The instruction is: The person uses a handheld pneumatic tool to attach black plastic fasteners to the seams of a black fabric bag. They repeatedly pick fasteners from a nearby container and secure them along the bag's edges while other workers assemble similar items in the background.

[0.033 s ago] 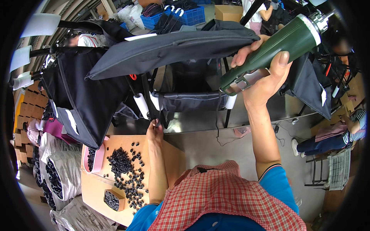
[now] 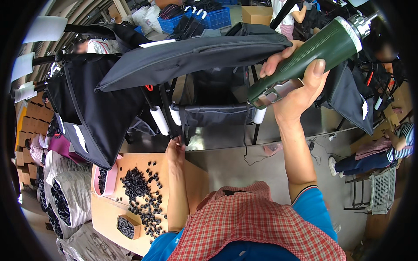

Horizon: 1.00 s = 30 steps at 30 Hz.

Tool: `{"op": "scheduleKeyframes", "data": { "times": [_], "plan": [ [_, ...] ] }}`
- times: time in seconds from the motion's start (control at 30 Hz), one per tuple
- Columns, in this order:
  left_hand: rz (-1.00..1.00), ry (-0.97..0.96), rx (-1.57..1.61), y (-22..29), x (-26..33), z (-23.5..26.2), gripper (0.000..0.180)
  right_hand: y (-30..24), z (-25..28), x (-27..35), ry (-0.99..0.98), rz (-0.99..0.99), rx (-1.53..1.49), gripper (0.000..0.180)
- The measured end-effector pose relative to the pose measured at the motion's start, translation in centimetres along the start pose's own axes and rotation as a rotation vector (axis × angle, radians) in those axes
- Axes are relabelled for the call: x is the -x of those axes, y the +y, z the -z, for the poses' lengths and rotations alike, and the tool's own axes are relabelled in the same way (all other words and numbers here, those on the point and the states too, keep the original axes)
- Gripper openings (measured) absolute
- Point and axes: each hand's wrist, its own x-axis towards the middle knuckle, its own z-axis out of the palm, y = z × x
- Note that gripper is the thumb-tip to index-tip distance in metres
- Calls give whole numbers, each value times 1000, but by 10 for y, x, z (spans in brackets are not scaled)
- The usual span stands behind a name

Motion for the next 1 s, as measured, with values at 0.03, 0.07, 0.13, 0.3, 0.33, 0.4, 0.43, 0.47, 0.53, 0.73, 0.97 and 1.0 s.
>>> {"op": "scheduleKeyframes", "data": {
  "times": [0.03,0.07,0.13,0.3,0.33,0.4,0.43,0.47,0.53,0.73,0.97,1.0],
  "plan": [
    [-30,-42,-200,-3,18,-9,11,0,1,2,-20,-12,12,60],
    [-85,69,-402,-8,45,-27,24,1,3,4,-36,-29,26,71],
    [-183,-7,-510,-25,61,-9,39,2,5,5,-84,-42,13,71],
    [-361,-47,-533,-10,100,-7,42,1,12,6,-131,-51,14,70],
    [-231,-81,-413,5,112,-9,41,2,13,5,-139,-56,5,69],
    [-81,-156,-308,29,134,14,38,2,14,5,-147,-57,-31,69],
    [-16,-158,-271,41,150,21,38,4,15,5,-152,-55,-55,68],
    [-55,-199,-210,49,164,28,39,6,15,6,-156,-55,-79,68],
    [-152,-190,-60,59,189,44,42,8,12,6,-107,-39,-97,67],
    [-437,-516,494,81,258,78,30,10,24,12,-209,-61,-302,63],
    [-717,-180,206,104,352,51,53,19,27,3,-206,-40,-343,64],
    [-690,-245,182,108,361,43,44,20,26,4,-205,-52,-348,64]
  ]
}}
